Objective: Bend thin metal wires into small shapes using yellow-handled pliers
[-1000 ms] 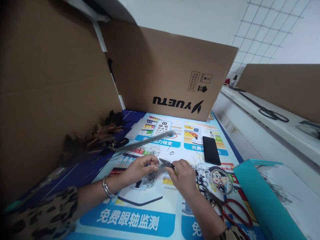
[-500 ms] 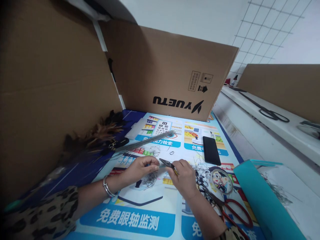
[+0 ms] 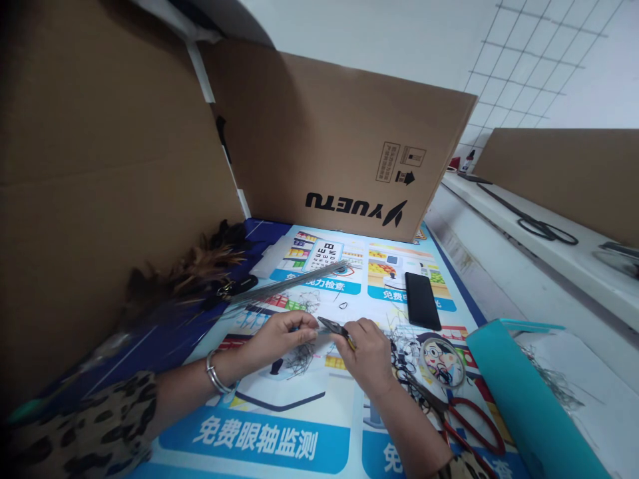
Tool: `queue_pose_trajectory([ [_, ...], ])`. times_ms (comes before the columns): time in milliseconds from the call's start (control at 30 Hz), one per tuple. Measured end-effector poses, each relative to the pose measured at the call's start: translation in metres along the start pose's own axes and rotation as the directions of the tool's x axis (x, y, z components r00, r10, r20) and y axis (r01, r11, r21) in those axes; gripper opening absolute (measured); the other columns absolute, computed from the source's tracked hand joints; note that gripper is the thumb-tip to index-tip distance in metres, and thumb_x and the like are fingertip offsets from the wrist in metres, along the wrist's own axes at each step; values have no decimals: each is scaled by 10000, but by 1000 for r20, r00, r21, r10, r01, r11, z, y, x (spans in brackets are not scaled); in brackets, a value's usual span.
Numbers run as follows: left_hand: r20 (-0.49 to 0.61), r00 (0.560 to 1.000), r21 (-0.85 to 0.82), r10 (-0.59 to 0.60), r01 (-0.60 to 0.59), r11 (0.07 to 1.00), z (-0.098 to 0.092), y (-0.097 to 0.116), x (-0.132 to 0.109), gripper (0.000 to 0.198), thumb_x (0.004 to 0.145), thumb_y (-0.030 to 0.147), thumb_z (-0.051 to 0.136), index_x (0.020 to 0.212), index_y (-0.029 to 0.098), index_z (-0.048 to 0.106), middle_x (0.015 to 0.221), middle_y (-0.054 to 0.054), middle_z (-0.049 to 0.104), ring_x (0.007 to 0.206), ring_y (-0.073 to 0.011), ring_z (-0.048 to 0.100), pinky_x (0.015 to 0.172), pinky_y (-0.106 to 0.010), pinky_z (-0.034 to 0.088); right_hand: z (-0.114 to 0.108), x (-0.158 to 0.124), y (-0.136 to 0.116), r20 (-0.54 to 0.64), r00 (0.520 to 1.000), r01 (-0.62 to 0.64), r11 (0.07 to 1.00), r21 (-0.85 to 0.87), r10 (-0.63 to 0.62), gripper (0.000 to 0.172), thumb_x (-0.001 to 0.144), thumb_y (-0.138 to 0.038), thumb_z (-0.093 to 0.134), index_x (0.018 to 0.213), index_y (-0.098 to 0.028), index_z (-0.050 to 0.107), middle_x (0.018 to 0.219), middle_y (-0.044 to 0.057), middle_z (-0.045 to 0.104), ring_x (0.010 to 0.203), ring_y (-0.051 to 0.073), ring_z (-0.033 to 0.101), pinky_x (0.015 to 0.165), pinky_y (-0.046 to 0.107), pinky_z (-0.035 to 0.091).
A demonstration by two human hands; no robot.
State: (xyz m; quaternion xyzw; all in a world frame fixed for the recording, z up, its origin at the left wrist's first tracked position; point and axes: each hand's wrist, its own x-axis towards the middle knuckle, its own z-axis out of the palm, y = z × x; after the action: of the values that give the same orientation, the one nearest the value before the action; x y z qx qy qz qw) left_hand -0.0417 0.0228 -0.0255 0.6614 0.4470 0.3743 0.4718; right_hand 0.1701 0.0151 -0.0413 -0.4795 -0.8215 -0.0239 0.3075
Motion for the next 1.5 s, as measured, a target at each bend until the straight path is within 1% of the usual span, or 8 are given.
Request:
queue_pose_trajectory([
  [200,-3,999,34,42,-42,999,1,-4,1,114,738,236,546,730,136,600,671,1,566,643,-105,497,599,-205,392,1,-1,0,15,1000,-10,1000,18,9,217,846,-379,495,870,-177,571,771,55,553,778,163,509,696,256,385],
  [567,-30,998,75,57,-55,996,2,-2,0,120,741,238,547,685,136,580,662,3,558,638,-101,491,593,-204,385,3,0,1,2,1000,2,1000,19,-2,215,843,-382,496,864,-183,572,766,54,554,769,163,515,696,260,391],
  [667,-30,999,-16,28,-29,999,2,-5,1,132,729,265,581,708,135,571,648,12,541,612,-91,477,572,-200,375,2,0,1,2,1000,-17,1000,16,17,215,847,-384,489,861,-186,570,763,52,554,766,162,518,689,257,391],
  [800,36,997,-249,-67,74,966,2,-9,2,227,724,335,608,793,124,563,656,9,544,575,-82,475,540,-200,369,1,0,1,-9,999,-47,999,6,47,220,854,-389,475,834,-191,570,752,48,551,757,158,520,681,250,391],
  [933,78,995,-336,-67,89,938,2,-9,2,276,769,368,565,882,116,572,749,-34,594,658,-105,528,613,-229,407,1,1,2,-10,998,-56,998,6,56,219,855,-385,474,831,-190,570,750,46,549,751,155,518,678,248,389],
  [1067,55,997,-329,-48,63,942,3,-10,2,263,773,339,569,922,123,549,777,-38,598,692,-110,544,641,-233,418,1,1,3,-18,999,-49,999,-2,49,225,851,-394,479,832,-190,570,741,43,548,739,152,518,668,248,388],
  [1267,-7,1000,-234,-3,1,972,5,-12,2,253,768,315,568,949,144,525,707,-2,580,631,-96,528,614,-220,421,2,1,3,-47,998,-39,999,-31,37,234,852,-400,474,818,-192,575,720,40,539,728,152,516,656,246,385],
  [1500,-10,999,-176,30,-31,984,3,-6,0,237,771,312,555,944,151,532,689,6,566,620,-94,515,609,-214,416,3,0,3,-16,1000,-19,998,-53,18,228,848,-395,483,825,-190,578,732,49,539,742,160,509,673,256,383],
])
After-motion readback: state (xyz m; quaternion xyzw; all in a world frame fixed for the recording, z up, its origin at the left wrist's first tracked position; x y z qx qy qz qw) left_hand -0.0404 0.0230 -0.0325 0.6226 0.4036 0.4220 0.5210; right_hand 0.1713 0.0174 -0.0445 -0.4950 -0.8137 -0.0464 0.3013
